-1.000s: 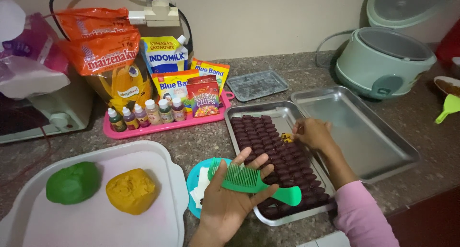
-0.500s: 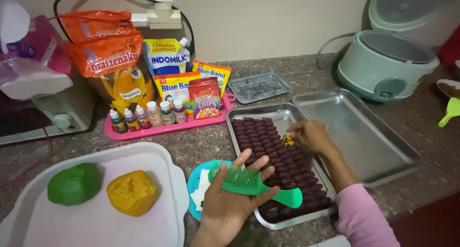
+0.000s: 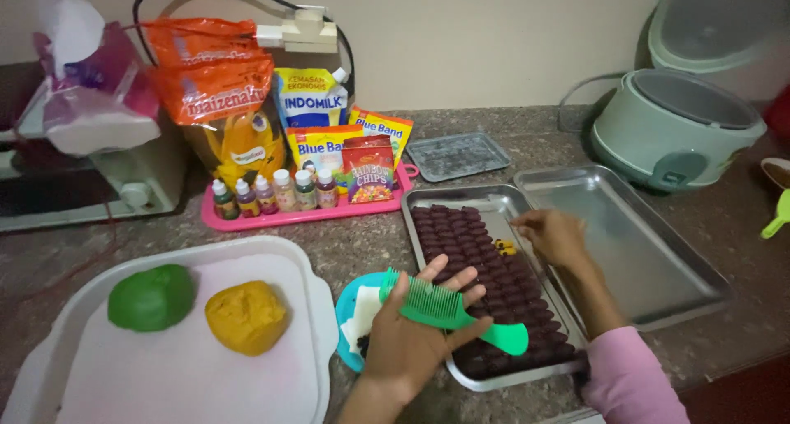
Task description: Shaping and texturing colored dough using hands and a plastic comb tool
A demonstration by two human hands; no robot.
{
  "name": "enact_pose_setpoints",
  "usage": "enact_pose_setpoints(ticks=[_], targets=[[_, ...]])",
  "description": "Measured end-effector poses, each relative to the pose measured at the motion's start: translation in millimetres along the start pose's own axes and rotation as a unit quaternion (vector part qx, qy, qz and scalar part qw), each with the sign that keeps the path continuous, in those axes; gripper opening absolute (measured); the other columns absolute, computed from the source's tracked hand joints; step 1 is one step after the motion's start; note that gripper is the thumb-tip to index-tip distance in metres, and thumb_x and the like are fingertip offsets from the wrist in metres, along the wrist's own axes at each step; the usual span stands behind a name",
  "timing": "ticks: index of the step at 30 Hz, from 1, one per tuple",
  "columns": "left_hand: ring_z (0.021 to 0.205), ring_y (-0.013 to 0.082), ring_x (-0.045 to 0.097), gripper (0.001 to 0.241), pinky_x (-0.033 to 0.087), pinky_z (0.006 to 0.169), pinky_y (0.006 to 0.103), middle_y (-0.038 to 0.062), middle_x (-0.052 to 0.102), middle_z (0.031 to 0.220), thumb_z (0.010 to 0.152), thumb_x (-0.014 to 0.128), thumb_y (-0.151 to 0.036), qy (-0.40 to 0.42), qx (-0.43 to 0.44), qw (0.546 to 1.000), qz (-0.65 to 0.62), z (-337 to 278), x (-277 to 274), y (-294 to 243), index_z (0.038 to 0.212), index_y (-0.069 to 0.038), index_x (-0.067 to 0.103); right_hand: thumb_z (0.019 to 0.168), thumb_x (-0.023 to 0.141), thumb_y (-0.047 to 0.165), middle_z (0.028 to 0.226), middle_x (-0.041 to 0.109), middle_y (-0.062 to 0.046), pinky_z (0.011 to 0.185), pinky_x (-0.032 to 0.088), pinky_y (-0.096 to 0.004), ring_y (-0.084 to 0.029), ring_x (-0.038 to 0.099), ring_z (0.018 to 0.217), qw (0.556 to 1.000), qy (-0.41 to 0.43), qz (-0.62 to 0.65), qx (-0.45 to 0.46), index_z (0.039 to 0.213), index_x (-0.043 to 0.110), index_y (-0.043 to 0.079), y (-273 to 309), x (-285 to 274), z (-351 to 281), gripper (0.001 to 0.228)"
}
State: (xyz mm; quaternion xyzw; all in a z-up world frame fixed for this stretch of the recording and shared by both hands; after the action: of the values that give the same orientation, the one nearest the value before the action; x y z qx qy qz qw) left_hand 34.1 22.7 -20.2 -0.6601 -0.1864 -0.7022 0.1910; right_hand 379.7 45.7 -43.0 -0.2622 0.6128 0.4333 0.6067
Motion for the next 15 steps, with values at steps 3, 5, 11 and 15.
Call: enact_pose_setpoints(ticks=[3, 5, 11, 15], targets=[[0.133, 0.0475, 0.051, 0.075, 0.058, 0.098, 0.0636, 0.031, 0.044, 0.155, 0.101, 0.049, -0.048, -0.025, 0.030, 0.995, 0.087, 2, 3, -5, 0.160, -0.006, 0.026, 0.092, 0.073, 0.035, 0.115, 0.079, 0.013, 0.102, 0.031, -0.051, -0.018, 0.070, 0.116, 1.000, 0.005, 0.003, -0.008, 0.108, 0.082, 0.039, 14, -23, -17, 0.019], [0.128, 0.0440, 0.054, 0.074, 0.055, 0.097, 0.0617, 0.026, 0.048, 0.152, 0.103, 0.040, -0.053, -0.004, 0.030, 0.998, 0.057, 6, -4, -8, 0.161, -0.010, 0.028, 0.094, 0.067, 0.042, 0.115, 0.080, 0.003, 0.115, 0.011, -0.073, -0.023, 0.074, 0.100, 0.996, -0.061, 0.063, -0.028, 0.112, 0.081, 0.026, 27, -45, -35, 0.027], [0.135, 0.0600, 0.042, 0.064, 0.038, 0.110, 0.0725, 0.031, 0.046, 0.151, 0.104, 0.047, -0.051, 0.091, 0.092, 0.991, 0.021, -44, 24, -35, 0.149, -0.006, 0.045, 0.092, 0.071, 0.029, 0.113, 0.079, -0.003, 0.084, 0.048, -0.033, -0.019, 0.070, 0.099, 0.967, -0.093, 0.171, -0.166, 0.116, 0.080, 0.020, 84, -49, -88, 0.027], [0.132, 0.0580, 0.049, 0.058, 0.044, 0.102, 0.0757, 0.027, 0.053, 0.149, 0.106, 0.046, -0.053, 0.060, 0.167, 0.984, 0.011, -96, 41, -83, 0.143, -0.010, 0.056, 0.093, 0.078, 0.029, 0.106, 0.078, -0.010, 0.095, 0.053, -0.045, -0.034, 0.070, 0.109, 0.943, -0.068, 0.276, -0.174, 0.112, 0.081, 0.021, 160, -17, -131, 0.021]])
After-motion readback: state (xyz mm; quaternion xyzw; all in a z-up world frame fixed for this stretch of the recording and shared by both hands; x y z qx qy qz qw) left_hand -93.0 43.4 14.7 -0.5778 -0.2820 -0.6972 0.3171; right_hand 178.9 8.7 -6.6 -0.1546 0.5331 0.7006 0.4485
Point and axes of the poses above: each hand's wrist, its own z-axis towards the middle knuckle, its own x-axis out of the palm, y = z × x, the point moved 3 cm from there along z, towards the middle knuckle
